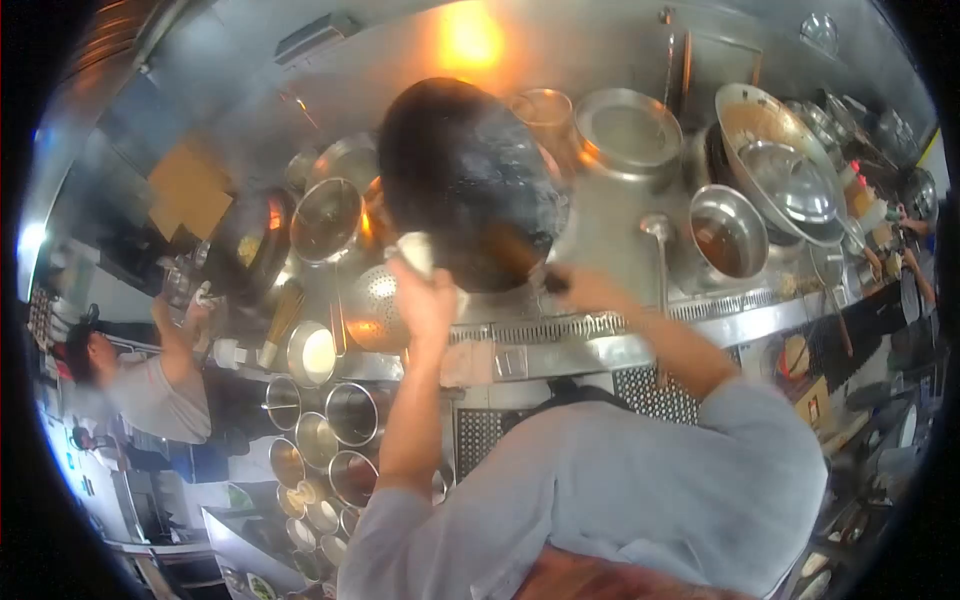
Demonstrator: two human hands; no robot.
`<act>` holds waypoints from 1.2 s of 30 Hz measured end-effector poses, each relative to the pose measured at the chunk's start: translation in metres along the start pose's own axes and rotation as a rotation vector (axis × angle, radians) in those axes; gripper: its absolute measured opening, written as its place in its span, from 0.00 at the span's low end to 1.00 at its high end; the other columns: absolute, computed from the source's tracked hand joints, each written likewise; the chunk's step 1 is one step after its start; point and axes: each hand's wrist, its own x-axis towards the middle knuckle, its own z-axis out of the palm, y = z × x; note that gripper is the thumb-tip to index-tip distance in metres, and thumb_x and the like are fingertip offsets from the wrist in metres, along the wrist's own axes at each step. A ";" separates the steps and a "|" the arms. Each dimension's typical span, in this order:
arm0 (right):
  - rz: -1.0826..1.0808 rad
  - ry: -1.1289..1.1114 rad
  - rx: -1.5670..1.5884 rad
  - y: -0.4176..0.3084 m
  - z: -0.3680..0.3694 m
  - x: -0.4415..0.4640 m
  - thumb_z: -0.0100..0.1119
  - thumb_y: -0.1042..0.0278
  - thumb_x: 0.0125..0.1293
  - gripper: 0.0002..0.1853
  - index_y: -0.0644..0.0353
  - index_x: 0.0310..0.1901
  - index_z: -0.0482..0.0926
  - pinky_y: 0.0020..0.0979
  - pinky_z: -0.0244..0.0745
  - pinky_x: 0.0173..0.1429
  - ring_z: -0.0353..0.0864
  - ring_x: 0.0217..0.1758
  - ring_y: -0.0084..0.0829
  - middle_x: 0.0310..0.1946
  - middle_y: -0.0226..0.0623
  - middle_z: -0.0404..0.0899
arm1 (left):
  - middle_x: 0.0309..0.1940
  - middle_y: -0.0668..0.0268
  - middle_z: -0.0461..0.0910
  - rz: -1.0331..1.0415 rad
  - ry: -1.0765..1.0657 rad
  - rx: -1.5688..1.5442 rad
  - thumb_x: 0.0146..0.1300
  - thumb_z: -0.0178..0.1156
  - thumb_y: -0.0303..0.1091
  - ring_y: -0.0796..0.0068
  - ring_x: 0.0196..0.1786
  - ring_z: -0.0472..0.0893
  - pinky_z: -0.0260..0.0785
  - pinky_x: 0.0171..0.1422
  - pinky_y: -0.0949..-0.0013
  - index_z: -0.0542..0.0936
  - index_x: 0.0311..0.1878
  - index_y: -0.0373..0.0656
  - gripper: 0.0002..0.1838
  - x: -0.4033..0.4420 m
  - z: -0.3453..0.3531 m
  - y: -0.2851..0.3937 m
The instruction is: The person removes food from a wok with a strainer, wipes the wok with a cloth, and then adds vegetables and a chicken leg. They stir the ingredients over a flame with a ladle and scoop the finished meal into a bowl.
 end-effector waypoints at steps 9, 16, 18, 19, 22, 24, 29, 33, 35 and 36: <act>0.288 0.372 -0.257 -0.071 -0.245 0.130 0.59 0.56 0.49 0.26 0.49 0.54 0.75 0.38 0.76 0.43 0.82 0.37 0.41 0.37 0.46 0.82 | 0.50 0.30 0.68 -0.334 0.178 -0.199 0.55 0.52 0.31 0.37 0.55 0.70 0.58 0.63 0.55 0.56 0.55 0.21 0.29 -0.001 0.095 -0.121; 0.082 0.712 -0.056 -0.015 -0.112 0.329 0.57 0.54 0.56 0.22 0.59 0.48 0.77 0.40 0.77 0.37 0.83 0.37 0.38 0.32 0.46 0.82 | 0.50 0.34 0.69 -0.668 0.035 -0.395 0.52 0.55 0.34 0.40 0.55 0.72 0.61 0.62 0.56 0.53 0.60 0.27 0.35 0.007 0.131 -0.097; 0.219 -0.189 -0.040 -0.037 -0.030 0.303 0.61 0.56 0.49 0.26 0.57 0.52 0.76 0.44 0.77 0.41 0.82 0.38 0.48 0.38 0.52 0.81 | 0.50 0.35 0.70 -0.679 0.041 -0.396 0.51 0.55 0.33 0.41 0.55 0.72 0.61 0.61 0.55 0.54 0.60 0.27 0.35 0.004 0.123 -0.091; 0.067 -0.269 0.066 -0.065 -0.004 0.260 0.64 0.54 0.45 0.32 0.57 0.54 0.74 0.42 0.74 0.51 0.81 0.42 0.51 0.42 0.51 0.81 | 0.50 0.35 0.70 -0.677 0.040 -0.399 0.51 0.55 0.33 0.41 0.55 0.72 0.61 0.61 0.55 0.55 0.59 0.28 0.34 0.008 0.121 -0.088; -0.099 -0.335 -0.154 -0.072 0.002 0.186 0.64 0.50 0.44 0.40 0.49 0.63 0.68 0.39 0.69 0.59 0.75 0.56 0.46 0.52 0.49 0.76 | 0.51 0.39 0.70 -0.675 -0.002 -0.465 0.51 0.54 0.32 0.47 0.54 0.73 0.63 0.59 0.58 0.57 0.59 0.27 0.33 0.008 0.111 -0.077; -0.175 -0.533 -0.310 -0.031 -0.055 0.183 0.64 0.50 0.42 0.39 0.48 0.61 0.71 0.40 0.68 0.60 0.75 0.56 0.44 0.53 0.48 0.75 | 0.52 0.40 0.70 -0.717 -0.036 -0.588 0.51 0.54 0.31 0.52 0.53 0.74 0.65 0.58 0.61 0.56 0.59 0.26 0.33 0.010 0.110 -0.079; 0.372 0.277 -0.284 0.027 -0.168 0.288 0.57 0.53 0.55 0.19 0.58 0.42 0.79 0.41 0.77 0.41 0.84 0.36 0.41 0.33 0.46 0.83 | 0.52 0.39 0.69 -0.651 0.014 -0.605 0.51 0.55 0.28 0.51 0.54 0.73 0.64 0.59 0.61 0.55 0.61 0.24 0.34 0.009 0.130 -0.102; 0.323 0.019 -0.219 -0.003 -0.058 0.277 0.64 0.54 0.46 0.29 0.57 0.51 0.76 0.39 0.75 0.49 0.81 0.46 0.41 0.42 0.48 0.81 | 0.53 0.40 0.69 -0.640 -0.033 -0.631 0.51 0.55 0.28 0.51 0.55 0.72 0.63 0.60 0.62 0.56 0.60 0.23 0.34 0.009 0.121 -0.095; 0.229 -0.321 0.254 -0.068 -0.006 0.212 0.68 0.55 0.39 0.35 0.58 0.54 0.76 0.35 0.74 0.51 0.81 0.46 0.43 0.40 0.49 0.81 | 0.53 0.40 0.69 -0.636 -0.030 -0.562 0.51 0.55 0.29 0.51 0.56 0.72 0.62 0.60 0.62 0.57 0.60 0.23 0.33 0.007 0.116 -0.090; 0.053 -0.220 0.120 -0.061 0.026 0.214 0.68 0.54 0.40 0.39 0.53 0.60 0.72 0.35 0.73 0.54 0.80 0.46 0.45 0.44 0.50 0.80 | 0.52 0.40 0.69 -0.600 -0.033 -0.586 0.52 0.55 0.29 0.51 0.56 0.72 0.62 0.61 0.61 0.57 0.59 0.24 0.33 0.009 0.121 -0.098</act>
